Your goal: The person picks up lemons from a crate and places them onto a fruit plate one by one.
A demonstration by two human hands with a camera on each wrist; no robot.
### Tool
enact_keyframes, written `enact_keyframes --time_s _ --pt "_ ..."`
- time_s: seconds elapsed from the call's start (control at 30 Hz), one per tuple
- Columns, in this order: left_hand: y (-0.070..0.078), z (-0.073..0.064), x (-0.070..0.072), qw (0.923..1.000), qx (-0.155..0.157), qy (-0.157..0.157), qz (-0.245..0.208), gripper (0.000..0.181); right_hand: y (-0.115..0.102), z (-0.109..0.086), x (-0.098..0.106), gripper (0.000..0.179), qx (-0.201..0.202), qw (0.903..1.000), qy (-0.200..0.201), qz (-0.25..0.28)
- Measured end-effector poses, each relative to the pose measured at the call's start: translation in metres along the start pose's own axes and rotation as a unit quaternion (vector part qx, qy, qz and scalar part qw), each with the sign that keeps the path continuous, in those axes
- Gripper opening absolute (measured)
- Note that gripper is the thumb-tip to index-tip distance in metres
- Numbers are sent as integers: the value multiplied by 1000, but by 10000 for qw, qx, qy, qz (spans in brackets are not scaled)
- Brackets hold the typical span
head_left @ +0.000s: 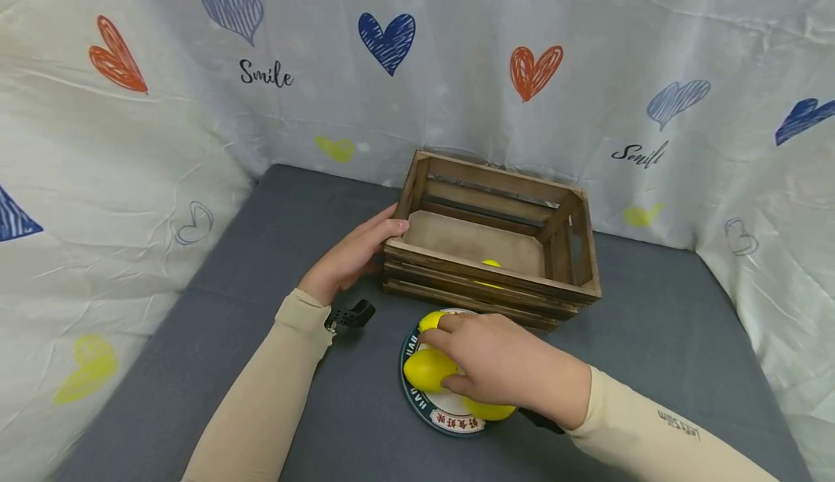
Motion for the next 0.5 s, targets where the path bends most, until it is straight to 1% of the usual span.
enact_keyframes --time_s 0.17,0.37,0.43,0.5 --pt "2 -2 1 10000 -28 -3 -12 87 4 -5 36 51 122 9996 227 92" --pt "1 -4 1 10000 -6 10 -12 86 17 -2 85 48 166 9985 371 357" --pt "2 -4 1 10000 -16 1 -13 86 24 0 99 48 110 9981 484 375" --pt "3 -5 0 10000 -35 6 -26 86 33 2 110 48 -68 9975 570 413"
Point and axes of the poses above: each hand's wrist, its own z-axis towards the middle knuckle, its own x-axis out of the back of the hand, y = z × x, the point moved 1 cm from there along z, towards the middle knuckle, and after that the axes turned 14 degrees about z, right-handed, at the moved point
